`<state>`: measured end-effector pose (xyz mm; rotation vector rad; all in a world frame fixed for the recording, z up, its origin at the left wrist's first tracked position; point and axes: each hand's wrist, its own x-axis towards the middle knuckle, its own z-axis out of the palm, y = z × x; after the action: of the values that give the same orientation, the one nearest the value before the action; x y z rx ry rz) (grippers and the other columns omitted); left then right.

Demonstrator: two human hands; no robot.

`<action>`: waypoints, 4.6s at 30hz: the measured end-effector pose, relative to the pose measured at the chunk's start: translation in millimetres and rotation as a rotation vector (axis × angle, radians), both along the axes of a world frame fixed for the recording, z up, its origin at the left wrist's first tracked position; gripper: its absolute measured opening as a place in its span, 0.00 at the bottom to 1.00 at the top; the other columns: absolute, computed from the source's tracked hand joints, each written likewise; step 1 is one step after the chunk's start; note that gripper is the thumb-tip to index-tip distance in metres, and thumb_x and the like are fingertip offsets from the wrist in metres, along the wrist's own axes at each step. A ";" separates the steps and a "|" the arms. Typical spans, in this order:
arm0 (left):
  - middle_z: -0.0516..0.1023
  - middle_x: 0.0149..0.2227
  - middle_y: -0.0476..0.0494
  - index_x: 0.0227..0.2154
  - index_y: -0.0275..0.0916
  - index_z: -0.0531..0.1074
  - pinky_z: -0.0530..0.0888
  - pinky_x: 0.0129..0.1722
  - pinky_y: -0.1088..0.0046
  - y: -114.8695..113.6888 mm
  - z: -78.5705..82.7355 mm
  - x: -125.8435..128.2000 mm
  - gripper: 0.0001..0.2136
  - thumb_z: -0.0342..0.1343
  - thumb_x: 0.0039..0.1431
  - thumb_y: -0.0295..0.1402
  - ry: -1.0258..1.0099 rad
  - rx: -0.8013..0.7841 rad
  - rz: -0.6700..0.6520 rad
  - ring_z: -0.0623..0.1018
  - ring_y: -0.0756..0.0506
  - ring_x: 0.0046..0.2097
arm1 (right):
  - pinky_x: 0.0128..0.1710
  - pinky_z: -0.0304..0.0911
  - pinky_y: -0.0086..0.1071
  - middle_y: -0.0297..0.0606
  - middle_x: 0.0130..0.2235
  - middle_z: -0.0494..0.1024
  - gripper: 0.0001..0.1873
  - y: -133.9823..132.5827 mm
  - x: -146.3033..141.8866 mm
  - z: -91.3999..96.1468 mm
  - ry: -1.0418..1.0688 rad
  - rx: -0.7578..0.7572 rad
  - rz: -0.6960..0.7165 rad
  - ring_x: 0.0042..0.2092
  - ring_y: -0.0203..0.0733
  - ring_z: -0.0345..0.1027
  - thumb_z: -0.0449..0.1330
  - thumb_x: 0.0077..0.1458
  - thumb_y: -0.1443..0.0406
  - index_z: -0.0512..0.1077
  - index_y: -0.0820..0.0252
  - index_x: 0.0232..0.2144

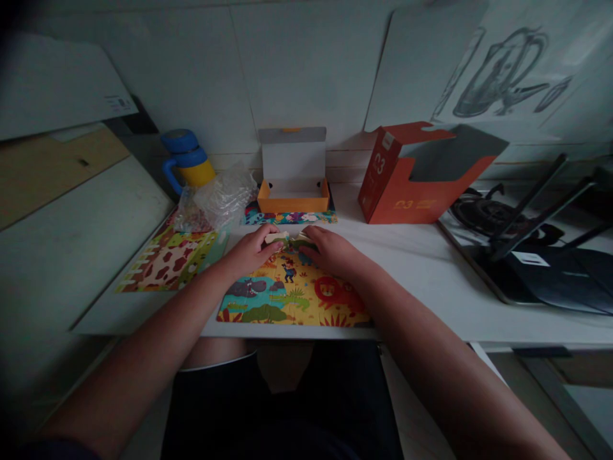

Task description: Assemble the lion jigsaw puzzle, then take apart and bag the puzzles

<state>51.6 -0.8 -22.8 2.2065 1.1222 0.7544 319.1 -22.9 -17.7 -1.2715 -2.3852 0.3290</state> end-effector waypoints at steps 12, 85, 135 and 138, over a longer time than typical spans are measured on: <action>0.81 0.42 0.45 0.50 0.42 0.69 0.73 0.42 0.68 -0.3 1.5 -1.9 0.10 0.59 0.70 0.38 0.008 0.064 -0.003 0.80 0.45 0.40 | 0.45 0.64 0.35 0.44 0.46 0.81 0.11 -1.5 2.9 10.8 0.090 0.014 0.005 0.43 0.47 0.73 0.58 0.68 0.57 0.73 0.57 0.46; 0.79 0.32 0.49 0.47 0.42 0.74 0.67 0.30 0.71 16.6 19.5 -87.8 0.27 0.71 0.48 0.51 0.217 -0.314 0.090 0.78 0.43 0.33 | 0.39 0.69 0.39 0.40 0.44 0.86 0.25 5.5 104.7 18.2 -0.137 -0.505 -0.217 0.41 0.50 0.79 0.73 0.45 0.49 0.79 0.53 0.44; 0.78 0.37 0.50 0.45 0.40 0.72 0.75 0.39 0.70 32.1 -4.3 -68.5 0.29 0.77 0.41 0.39 -0.297 -0.406 0.108 0.78 0.47 0.36 | 0.40 0.72 0.36 0.40 0.45 0.84 0.26 13.6 91.3 7.5 0.182 -0.424 -0.254 0.42 0.47 0.78 0.69 0.53 0.56 0.73 0.53 0.53; 0.77 0.36 0.51 0.45 0.39 0.72 0.75 0.38 0.71 31.4 -4.2 -68.2 0.28 0.76 0.42 0.39 -0.293 -0.397 0.117 0.78 0.47 0.36 | 0.43 0.72 0.38 0.42 0.46 0.85 0.25 15.9 92.5 5.4 0.140 -0.408 -0.267 0.43 0.48 0.79 0.70 0.54 0.56 0.74 0.53 0.52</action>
<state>-16.7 30.6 -26.9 1.6554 1.1444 0.7945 411.5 -7.0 -12.3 -1.6608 -2.0609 0.8222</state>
